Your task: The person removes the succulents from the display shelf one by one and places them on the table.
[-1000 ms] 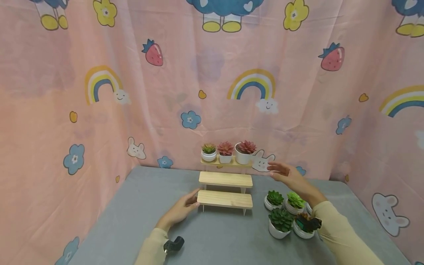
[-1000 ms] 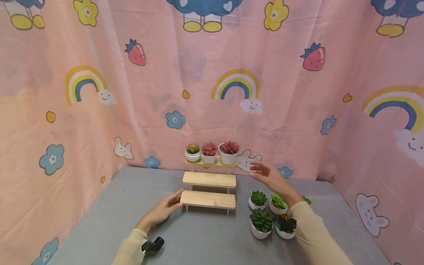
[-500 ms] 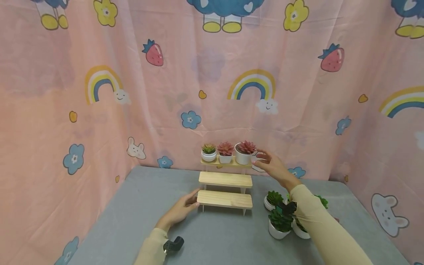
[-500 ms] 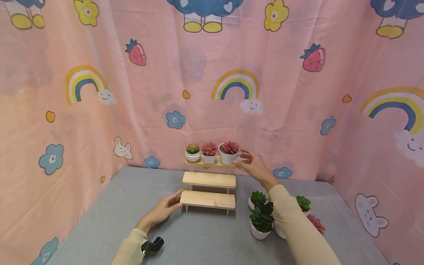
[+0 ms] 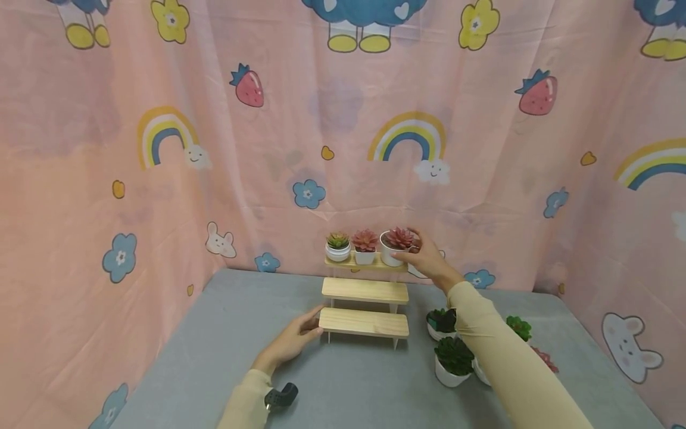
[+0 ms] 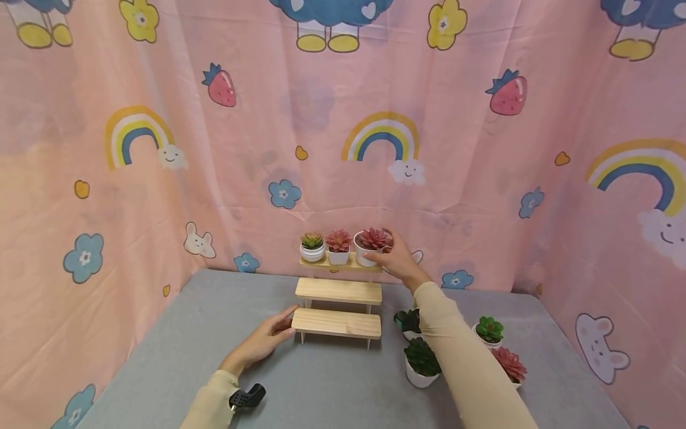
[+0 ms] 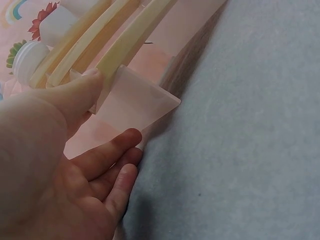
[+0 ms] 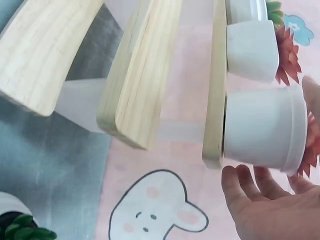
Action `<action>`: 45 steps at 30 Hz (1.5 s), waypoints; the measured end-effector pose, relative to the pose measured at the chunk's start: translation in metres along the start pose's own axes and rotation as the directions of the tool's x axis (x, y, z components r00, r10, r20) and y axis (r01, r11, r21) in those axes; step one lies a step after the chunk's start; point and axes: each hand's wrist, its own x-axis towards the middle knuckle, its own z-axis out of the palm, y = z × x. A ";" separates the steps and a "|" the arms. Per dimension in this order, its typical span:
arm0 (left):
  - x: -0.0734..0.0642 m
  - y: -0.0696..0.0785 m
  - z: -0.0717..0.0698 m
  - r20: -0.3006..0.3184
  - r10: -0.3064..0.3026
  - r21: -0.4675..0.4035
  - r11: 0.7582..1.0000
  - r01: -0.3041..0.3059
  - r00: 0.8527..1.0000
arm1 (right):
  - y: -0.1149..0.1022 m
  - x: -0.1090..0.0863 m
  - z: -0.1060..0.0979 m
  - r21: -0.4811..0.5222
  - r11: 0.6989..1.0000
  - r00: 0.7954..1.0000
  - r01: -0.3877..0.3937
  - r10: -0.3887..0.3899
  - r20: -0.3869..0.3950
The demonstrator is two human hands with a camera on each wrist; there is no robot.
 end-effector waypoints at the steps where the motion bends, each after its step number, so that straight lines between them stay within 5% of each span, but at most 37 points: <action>1: 0.000 0.000 0.000 0.001 0.000 -0.006 1.000 0.000 1.000 | -0.001 0.001 0.002 0.000 1.000 1.000 0.007 -0.007 -0.003; 23: -0.005 0.002 0.001 -0.002 -0.018 0.002 1.000 0.018 1.000 | -0.003 0.000 0.008 -0.016 0.999 0.998 -0.052 0.051 -0.044; 45: -0.001 0.002 -0.001 -0.005 -0.008 0.002 1.000 0.008 1.000 | -0.012 -0.014 -0.011 -0.025 0.999 0.999 -0.029 0.028 -0.040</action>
